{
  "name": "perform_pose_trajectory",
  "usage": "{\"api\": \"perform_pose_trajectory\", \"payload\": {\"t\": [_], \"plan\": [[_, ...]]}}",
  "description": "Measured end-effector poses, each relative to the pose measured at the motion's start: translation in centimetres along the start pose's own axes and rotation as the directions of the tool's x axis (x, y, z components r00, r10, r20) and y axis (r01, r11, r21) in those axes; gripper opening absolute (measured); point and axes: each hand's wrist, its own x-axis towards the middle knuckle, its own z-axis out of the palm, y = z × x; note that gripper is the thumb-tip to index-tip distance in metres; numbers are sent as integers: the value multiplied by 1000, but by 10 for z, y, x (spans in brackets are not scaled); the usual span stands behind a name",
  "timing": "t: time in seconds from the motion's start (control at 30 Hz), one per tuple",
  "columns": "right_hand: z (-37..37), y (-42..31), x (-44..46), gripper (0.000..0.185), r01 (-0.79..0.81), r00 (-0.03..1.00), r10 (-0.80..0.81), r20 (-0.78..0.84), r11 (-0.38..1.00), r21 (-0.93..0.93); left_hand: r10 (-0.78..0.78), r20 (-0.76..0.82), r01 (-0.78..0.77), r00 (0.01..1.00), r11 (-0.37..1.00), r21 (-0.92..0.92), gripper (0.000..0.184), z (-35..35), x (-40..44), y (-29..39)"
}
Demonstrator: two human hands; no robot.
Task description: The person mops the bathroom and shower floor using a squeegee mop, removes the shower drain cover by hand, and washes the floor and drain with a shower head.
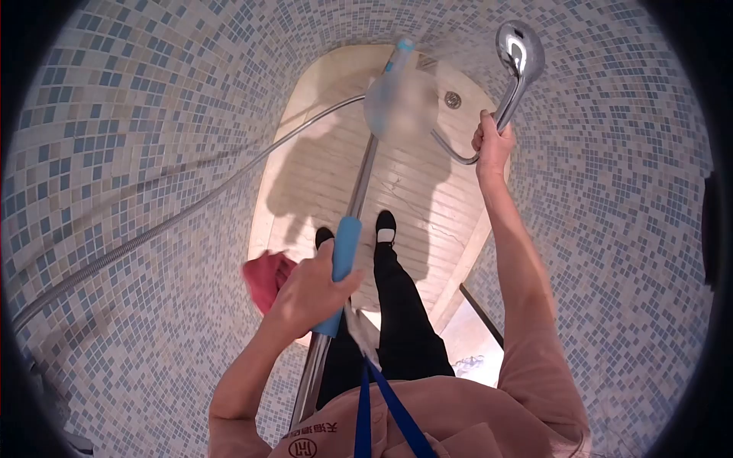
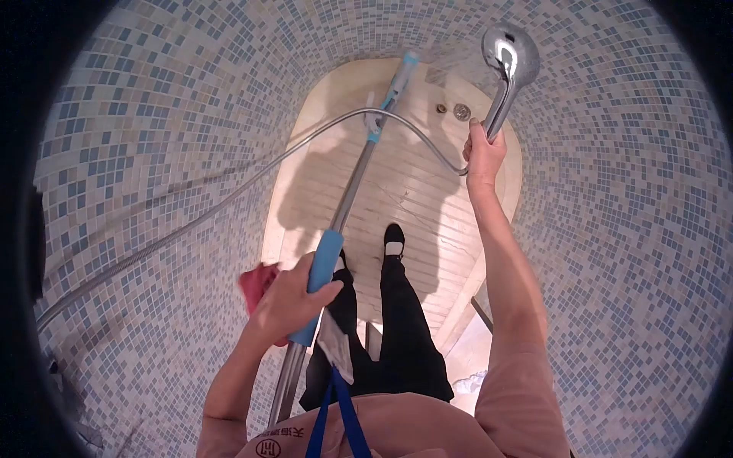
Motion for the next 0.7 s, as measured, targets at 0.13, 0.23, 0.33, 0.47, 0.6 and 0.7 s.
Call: {"api": "perform_pose_trajectory", "payload": {"t": [0.13,0.23,0.33,0.47,0.6,0.7], "plan": [[-12,7,0,23,-48,999,48,14,999,18,-21,-49,25,999,995,99,65,27,4,-15],[-23,17,-4,21,-77,996,78,37,997,-15,-32,203,157,979,752,-640,55,58,14,-62],[-33,25,-8,22,-128,991,129,33,991,-47,72,444,416,893,244,-876,45,80,7,-60],[-36,25,-12,21,-152,988,152,16,988,-25,-99,386,397,917,146,-906,42,74,-8,-38],[-32,19,-2,19,-129,992,128,19,992,15,36,407,379,913,299,-876,34,71,-16,-60],[-27,18,0,19,-98,995,98,27,995,-2,-111,353,365,929,438,-821,40,56,31,-18]]}}
